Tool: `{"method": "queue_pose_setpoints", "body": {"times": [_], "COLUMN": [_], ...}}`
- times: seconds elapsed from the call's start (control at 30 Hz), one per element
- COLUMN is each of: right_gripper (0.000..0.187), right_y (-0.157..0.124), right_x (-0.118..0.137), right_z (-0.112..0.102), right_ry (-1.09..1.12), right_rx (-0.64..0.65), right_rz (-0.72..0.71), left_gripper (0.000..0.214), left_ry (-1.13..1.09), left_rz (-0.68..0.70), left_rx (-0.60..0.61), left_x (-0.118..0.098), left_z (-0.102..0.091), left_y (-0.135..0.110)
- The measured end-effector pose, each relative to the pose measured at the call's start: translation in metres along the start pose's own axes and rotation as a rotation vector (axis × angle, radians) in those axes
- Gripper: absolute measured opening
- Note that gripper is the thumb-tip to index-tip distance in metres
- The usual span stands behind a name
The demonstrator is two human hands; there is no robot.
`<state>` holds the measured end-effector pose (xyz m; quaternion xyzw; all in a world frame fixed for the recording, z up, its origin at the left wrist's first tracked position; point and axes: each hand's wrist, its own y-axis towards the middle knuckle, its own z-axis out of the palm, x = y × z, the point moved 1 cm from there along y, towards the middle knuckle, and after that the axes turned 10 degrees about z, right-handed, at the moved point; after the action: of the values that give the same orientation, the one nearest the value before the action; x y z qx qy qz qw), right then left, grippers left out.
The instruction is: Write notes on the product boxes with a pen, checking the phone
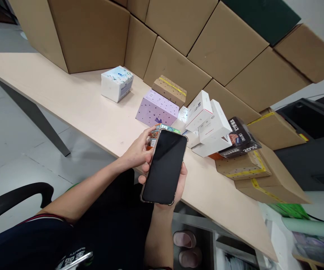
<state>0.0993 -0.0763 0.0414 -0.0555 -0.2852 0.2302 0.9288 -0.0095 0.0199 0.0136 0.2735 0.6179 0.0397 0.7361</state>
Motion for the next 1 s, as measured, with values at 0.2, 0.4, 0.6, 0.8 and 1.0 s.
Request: {"method": "queue_pose_setpoints", "body": {"times": [0.2, 0.4, 0.6, 0.8, 1.0], "right_gripper": [0.074, 0.071, 0.071, 0.067, 0.068], "right_y": [0.003, 0.008, 0.008, 0.012, 0.012], "right_x": [0.001, 0.004, 0.005, 0.005, 0.007], "right_z": [0.001, -0.006, -0.008, -0.007, -0.007], "right_ry": [-0.061, -0.106, -0.151, -0.162, -0.068], "right_rx": [-0.077, -0.044, -0.04, -0.08, -0.094], "right_rz": [-0.008, -0.034, -0.079, -0.086, -0.044], "left_gripper": [0.081, 0.081, 0.085, 0.086, 0.085], "left_ry": [0.011, 0.018, 0.053, 0.058, 0.074], "left_rz": [0.014, 0.046, -0.012, -0.037, 0.002], "left_rx": [0.015, 0.028, 0.005, 0.014, 0.001], "left_x": [0.001, 0.005, 0.007, 0.004, 0.003], "left_z": [-0.001, -0.002, -0.004, -0.005, -0.004], "left_y": [-0.001, 0.0, -0.001, -0.001, 0.0]}}
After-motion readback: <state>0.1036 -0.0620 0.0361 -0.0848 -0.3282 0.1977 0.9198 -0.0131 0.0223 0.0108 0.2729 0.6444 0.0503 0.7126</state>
